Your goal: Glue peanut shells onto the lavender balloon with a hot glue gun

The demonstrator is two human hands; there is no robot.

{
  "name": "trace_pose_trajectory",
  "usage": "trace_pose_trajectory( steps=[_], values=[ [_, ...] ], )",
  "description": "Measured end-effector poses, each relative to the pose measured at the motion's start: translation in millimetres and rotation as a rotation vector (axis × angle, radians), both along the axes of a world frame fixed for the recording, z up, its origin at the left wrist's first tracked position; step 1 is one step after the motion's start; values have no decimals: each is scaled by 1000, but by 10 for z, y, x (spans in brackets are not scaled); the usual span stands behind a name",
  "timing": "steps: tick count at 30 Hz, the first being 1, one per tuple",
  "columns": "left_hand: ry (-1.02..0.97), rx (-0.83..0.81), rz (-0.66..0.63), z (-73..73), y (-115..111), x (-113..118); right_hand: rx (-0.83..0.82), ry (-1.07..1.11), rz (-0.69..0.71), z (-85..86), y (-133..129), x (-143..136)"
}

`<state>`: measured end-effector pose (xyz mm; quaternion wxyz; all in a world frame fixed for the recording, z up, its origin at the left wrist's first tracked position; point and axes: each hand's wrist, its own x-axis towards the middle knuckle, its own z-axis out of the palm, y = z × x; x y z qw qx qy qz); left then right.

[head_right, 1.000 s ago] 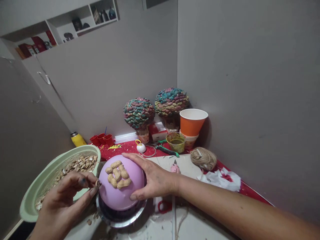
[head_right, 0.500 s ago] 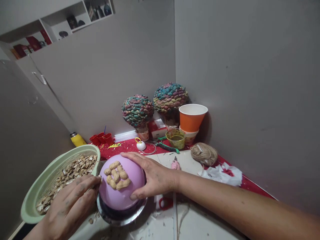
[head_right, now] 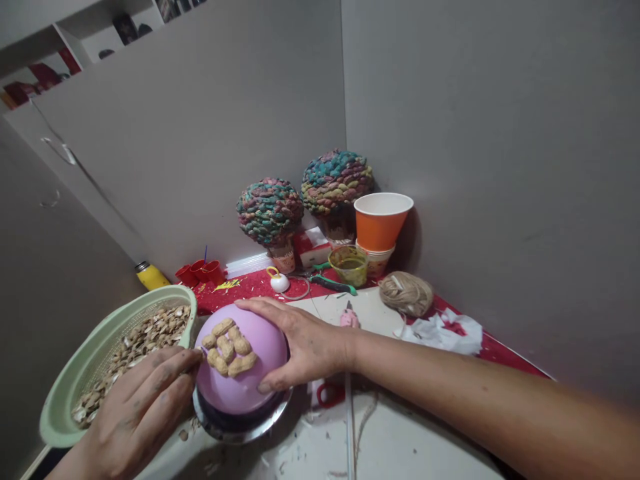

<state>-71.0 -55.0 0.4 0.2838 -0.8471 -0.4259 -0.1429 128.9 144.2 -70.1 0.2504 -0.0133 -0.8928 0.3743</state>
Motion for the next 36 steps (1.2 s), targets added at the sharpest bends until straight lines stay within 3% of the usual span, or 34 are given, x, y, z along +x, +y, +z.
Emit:
trace_pose_trajectory(
  steps=[22, 33, 36],
  values=[
    [-37, -26, -15, -86, 11, -19, 38, 53, 23, 36, -9, -10],
    [-647, -81, 27, -208, 60, 80, 61, 69, 66, -5, -1, 4],
    [-748, -85, 119, -254, 68, 113, 68, 77, 63, -12, -5, 7]
  ],
)
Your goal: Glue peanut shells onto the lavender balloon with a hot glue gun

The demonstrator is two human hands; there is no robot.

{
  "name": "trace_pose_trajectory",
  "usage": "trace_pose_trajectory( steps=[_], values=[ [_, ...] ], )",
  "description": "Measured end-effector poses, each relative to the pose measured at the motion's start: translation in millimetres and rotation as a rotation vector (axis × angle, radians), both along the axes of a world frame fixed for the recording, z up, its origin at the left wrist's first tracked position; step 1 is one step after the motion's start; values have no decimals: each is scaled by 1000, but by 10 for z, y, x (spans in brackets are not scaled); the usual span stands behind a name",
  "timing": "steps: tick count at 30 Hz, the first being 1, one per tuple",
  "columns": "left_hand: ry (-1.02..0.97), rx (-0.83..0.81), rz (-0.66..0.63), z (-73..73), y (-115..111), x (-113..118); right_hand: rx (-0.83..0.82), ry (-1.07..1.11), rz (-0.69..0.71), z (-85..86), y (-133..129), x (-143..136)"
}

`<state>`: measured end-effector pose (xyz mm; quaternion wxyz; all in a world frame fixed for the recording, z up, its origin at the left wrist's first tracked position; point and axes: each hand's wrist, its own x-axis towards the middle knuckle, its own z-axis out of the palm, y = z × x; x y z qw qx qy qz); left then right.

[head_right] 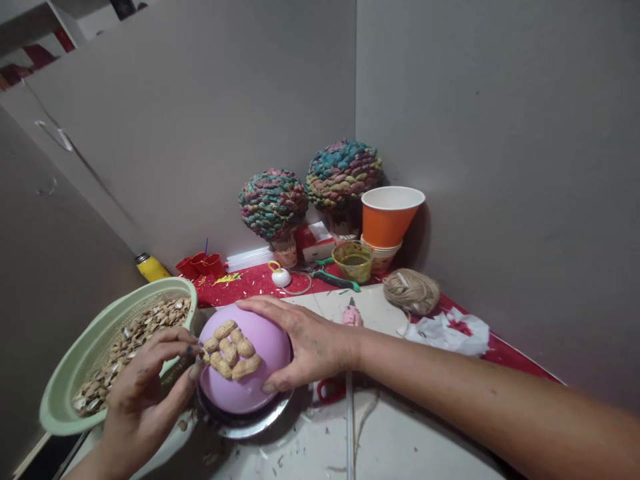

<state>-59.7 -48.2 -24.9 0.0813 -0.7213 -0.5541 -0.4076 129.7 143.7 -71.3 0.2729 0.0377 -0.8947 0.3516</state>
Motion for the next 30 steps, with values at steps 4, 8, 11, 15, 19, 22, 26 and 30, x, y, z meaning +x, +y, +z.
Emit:
trace_pose_trajectory(
  steps=[4, 8, 11, 15, 19, 22, 26, 30],
  values=[
    [-230, -130, 61, -92, 24, 19, 6, -5, -2, -17, -4, -8],
    [-430, -228, 23, -188, 36, 51, 21, -15, 0, -64, 9, -22],
    [-536, -261, 7, -239, 34, 96, 53, -78, -12, -71, 27, 2],
    [-646, -256, 26, -280, 36, 150, 90, -209, -32, 48, 8, 91],
    [-680, -249, 24, -301, 54, 181, 111, -62, -41, 239, -136, 129],
    [-692, -235, 0, -320, 67, 192, 176, 37, -27, 324, -276, 75],
    [-728, -190, -3, -352, 84, 194, 202, 26, -40, 323, -377, -23],
    [-740, -163, 5, -386, 111, 191, 158, 62, -49, 259, -385, -67]
  ],
)
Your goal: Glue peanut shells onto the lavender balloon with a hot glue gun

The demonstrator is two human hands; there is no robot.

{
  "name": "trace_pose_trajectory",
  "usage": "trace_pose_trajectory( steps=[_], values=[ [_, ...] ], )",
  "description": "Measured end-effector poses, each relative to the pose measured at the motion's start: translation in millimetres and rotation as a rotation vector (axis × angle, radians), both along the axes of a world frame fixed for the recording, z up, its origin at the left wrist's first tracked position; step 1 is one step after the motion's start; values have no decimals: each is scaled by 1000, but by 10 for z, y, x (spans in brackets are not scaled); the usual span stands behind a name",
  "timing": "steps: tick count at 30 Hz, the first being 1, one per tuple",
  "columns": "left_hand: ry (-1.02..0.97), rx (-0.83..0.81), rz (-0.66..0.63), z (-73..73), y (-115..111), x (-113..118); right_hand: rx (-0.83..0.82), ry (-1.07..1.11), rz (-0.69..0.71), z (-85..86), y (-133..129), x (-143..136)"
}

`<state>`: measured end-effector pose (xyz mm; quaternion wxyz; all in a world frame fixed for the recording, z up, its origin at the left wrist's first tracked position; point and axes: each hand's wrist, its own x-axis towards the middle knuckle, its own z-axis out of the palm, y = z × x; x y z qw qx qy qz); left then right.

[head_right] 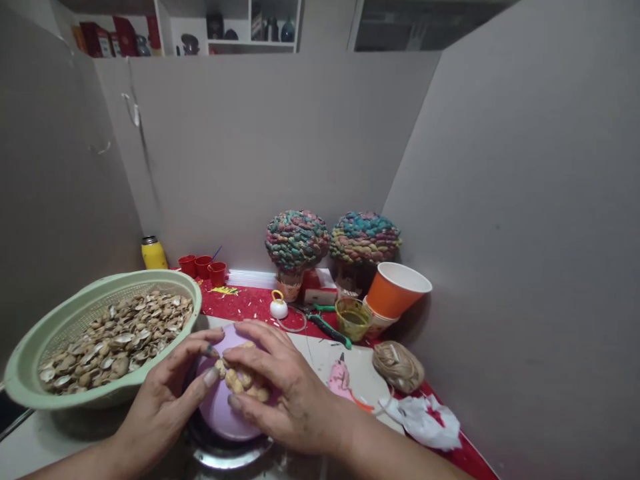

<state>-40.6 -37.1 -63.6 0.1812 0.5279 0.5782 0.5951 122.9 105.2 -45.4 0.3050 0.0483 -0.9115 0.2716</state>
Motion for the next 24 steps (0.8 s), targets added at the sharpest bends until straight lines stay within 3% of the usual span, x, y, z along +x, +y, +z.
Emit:
trace_pose_trajectory(
  steps=[9, 17, 24],
  values=[
    [170, 24, 66, -30, 11, 20, -11, 88, -21, -95, -37, -27],
    [123, 60, 98, -61, 45, 52, -11, 103, -24, -80, -53, -29],
    [274, 108, 104, -60, -21, 20, -16, 102, -40, -114, -32, -13]
  ],
)
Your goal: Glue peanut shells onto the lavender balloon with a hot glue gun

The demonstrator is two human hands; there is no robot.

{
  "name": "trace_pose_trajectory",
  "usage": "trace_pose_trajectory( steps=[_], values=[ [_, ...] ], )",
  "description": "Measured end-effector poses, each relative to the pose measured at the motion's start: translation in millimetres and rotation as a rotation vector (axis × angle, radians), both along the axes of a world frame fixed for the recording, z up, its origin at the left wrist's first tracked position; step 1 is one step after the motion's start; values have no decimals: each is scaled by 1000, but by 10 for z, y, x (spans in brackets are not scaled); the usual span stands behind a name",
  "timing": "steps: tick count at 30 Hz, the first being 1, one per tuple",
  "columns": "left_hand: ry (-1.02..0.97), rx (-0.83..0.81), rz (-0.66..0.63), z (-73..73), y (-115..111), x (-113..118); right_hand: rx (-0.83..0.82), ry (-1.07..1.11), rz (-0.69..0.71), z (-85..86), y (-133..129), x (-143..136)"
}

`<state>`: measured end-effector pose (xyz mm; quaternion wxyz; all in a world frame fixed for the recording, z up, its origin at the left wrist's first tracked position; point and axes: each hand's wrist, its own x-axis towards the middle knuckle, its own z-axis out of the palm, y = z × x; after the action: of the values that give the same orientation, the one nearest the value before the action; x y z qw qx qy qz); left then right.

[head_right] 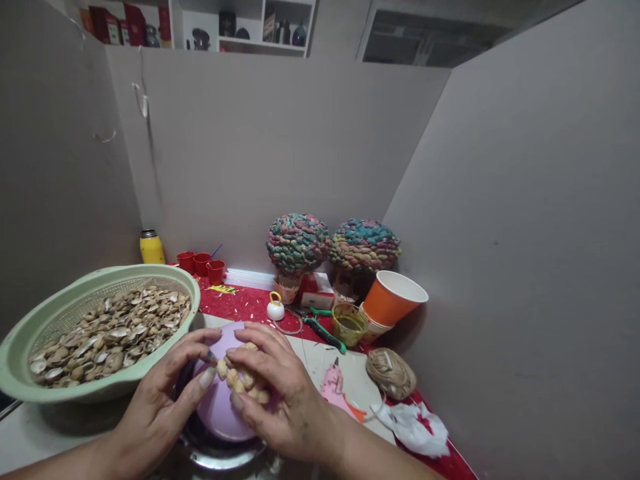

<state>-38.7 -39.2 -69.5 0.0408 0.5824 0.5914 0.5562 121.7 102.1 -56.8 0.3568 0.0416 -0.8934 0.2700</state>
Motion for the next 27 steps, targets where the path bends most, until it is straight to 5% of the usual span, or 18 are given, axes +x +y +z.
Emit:
trace_pose_trajectory(
  steps=[4, 10, 27],
  values=[
    [190, 121, 24, 10, -63, -54, 4, 8, -1, -10, 13, 0],
    [582, 298, -123, 32, -67, -203, -29, 11, 22, -7, 57, -20],
    [517, 251, -128, 127, 45, -190, -87, 60, 105, 5, 91, -76]
  ],
)
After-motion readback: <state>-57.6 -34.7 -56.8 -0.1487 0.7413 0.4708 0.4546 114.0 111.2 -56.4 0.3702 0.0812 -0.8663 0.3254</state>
